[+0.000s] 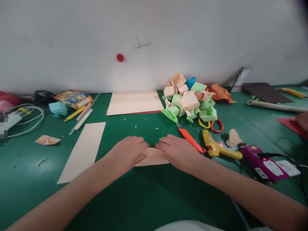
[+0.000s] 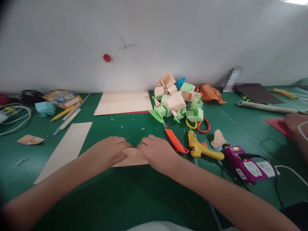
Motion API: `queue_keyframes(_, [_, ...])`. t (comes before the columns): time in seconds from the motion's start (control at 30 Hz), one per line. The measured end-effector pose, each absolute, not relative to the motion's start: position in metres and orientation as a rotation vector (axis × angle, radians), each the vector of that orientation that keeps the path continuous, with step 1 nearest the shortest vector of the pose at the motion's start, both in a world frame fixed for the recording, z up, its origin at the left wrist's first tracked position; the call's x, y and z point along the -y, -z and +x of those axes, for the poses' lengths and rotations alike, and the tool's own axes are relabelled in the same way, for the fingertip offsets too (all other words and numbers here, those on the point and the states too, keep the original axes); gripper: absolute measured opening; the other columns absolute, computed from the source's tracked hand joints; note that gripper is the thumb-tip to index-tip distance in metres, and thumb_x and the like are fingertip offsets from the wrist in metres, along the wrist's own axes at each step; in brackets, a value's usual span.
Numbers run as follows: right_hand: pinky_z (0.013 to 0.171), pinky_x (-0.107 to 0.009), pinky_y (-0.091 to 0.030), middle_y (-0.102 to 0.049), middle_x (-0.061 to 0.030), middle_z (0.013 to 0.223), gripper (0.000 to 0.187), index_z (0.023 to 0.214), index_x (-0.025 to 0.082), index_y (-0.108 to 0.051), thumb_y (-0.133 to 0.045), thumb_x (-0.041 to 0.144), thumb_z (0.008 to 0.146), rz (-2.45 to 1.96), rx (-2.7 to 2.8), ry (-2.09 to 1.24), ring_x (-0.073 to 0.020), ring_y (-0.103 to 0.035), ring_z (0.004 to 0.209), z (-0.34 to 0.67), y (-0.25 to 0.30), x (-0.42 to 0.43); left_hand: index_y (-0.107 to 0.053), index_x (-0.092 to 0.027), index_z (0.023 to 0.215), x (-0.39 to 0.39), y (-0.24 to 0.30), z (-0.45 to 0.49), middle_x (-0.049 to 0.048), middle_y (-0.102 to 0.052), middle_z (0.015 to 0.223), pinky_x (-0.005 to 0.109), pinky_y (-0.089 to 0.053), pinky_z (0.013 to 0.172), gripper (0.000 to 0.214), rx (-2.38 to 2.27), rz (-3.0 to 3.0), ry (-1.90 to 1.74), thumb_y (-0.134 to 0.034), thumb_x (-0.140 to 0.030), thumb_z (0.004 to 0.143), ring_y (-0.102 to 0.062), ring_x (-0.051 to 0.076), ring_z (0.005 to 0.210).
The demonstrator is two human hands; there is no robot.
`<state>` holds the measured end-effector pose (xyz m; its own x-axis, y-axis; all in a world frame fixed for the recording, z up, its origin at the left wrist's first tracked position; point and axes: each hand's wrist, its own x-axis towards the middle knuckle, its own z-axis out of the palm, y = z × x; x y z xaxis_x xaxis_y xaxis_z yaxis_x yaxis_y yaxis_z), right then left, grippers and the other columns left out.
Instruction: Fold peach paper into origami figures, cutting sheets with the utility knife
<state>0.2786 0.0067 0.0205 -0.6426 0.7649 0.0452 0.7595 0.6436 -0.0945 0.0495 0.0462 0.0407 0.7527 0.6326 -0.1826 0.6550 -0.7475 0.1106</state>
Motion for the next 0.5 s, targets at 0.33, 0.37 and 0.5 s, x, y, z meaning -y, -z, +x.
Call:
queue_keyframes(0.33, [0.083,-0.042,-0.05,-0.067,-0.0166,0.121,0.037,0.129,0.006,-0.061,-0.048,0.004,0.095,-1.168,2.794,0.212,-0.0272,-0.058,0.095,0.279,-0.007,0.027,-0.064,-0.008,0.13,-0.005,-0.029,0.052,0.0159,-0.07,0.117,0.045,-0.05,0.093,0.046,-1.215,3.0,0.245,-0.039,0.0,0.092,-0.064,0.031,0.108])
queue_keyframes(0.37, [0.083,-0.042,-0.05,-0.067,-0.0165,0.122,0.036,0.129,0.006,-0.061,-0.048,0.005,0.096,-1.181,2.794,0.235,-0.0273,-0.058,0.095,0.278,-0.006,0.029,-0.062,-0.005,0.133,0.0,-0.024,0.052,0.0178,-0.07,0.12,0.045,-0.051,0.094,0.049,-1.217,3.029,0.206,-0.036,0.002,0.092,-0.065,0.031,0.109])
queue_keyframes(0.5, [0.086,-0.042,-0.053,-0.066,-0.0158,0.128,0.035,0.129,0.006,-0.062,-0.05,0.007,0.096,-1.226,2.773,0.297,-0.0279,-0.06,0.1,0.276,0.001,0.037,-0.06,-0.004,0.137,0.014,-0.001,0.045,0.0206,-0.068,0.127,0.047,-0.052,0.097,0.054,-1.22,3.115,-0.023,-0.032,0.002,0.09,-0.066,0.032,0.113])
